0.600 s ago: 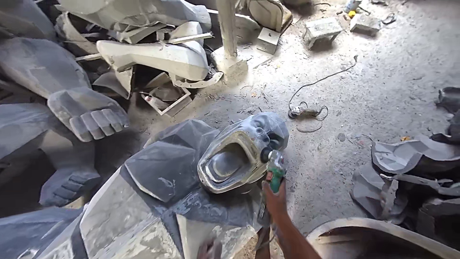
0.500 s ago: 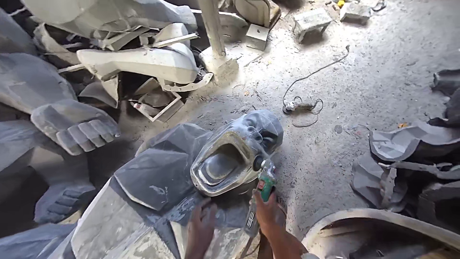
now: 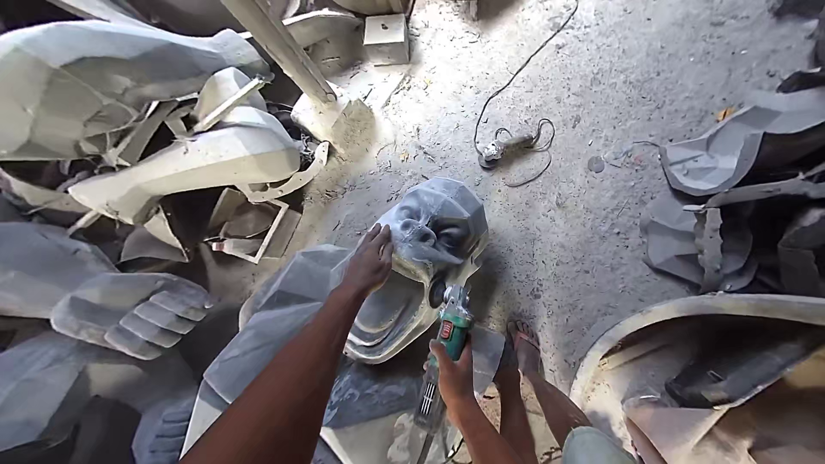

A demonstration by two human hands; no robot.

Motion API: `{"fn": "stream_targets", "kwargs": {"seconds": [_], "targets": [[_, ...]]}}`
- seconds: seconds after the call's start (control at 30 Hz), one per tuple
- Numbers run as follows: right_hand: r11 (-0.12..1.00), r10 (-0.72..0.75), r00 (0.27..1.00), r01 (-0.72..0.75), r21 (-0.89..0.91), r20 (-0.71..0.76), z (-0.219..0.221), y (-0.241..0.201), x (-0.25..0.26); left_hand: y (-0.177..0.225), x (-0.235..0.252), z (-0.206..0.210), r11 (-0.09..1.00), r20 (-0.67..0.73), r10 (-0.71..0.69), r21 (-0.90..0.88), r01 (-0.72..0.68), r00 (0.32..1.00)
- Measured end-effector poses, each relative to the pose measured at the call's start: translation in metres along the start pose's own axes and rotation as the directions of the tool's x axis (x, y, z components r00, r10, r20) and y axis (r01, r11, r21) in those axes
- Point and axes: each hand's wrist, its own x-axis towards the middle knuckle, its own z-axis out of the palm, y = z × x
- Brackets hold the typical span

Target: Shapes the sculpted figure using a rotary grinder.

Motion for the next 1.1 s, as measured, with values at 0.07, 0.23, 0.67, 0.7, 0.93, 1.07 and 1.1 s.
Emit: {"fn": "stream_targets", "kwargs": {"seconds": [0.07, 0.23, 0.67, 0.7, 0.93, 1.07, 1.1], "targets": [[0.997, 0.051, 0.999, -0.051, 0.052, 0.001, -0.004, 0.011, -0.004, 0.002, -0.001, 0.001, 0.995, -0.011, -0.029, 0.09, 0.03, 1.0], [0.984, -0.001, 1.0, -0.004, 0.176, 0.029, 0.024, -0.009, -0.003, 0.002, 0.004, -0.017, 0.989, 0.033, -0.031, 0.146, 0.026, 0.999], [0.822, 0.368, 0.926, -0.368, 0.434, 0.087, 0.033, 0.037, -0.023, -0.001, 0.01, -0.024, 0.981, 0.053, -0.023, 0.195, 0.012, 0.998], [0.826, 0.352, 0.932, -0.354, 0.439, 0.088, 0.034, 0.034, -0.022, -0.001, 0.01, -0.025, 0.981, 0.055, -0.027, 0.193, 0.016, 0.998], [0.865, 0.239, 0.961, -0.276, 0.419, 0.139, 0.029, -0.018, 0.001, 0.004, 0.011, -0.024, 0.982, 0.049, -0.055, 0.185, 0.045, 0.997], [0.855, 0.299, 0.938, -0.344, 0.388, 0.173, 0.016, 0.003, -0.002, 0.006, 0.009, -0.023, 0.98, 0.045, -0.089, 0.181, 0.079, 0.995], [0.869, 0.313, 0.935, -0.353, 0.346, 0.169, 0.01, 0.014, -0.006, 0.005, 0.009, -0.023, 0.981, 0.054, -0.084, 0.182, 0.073, 0.995]]}}
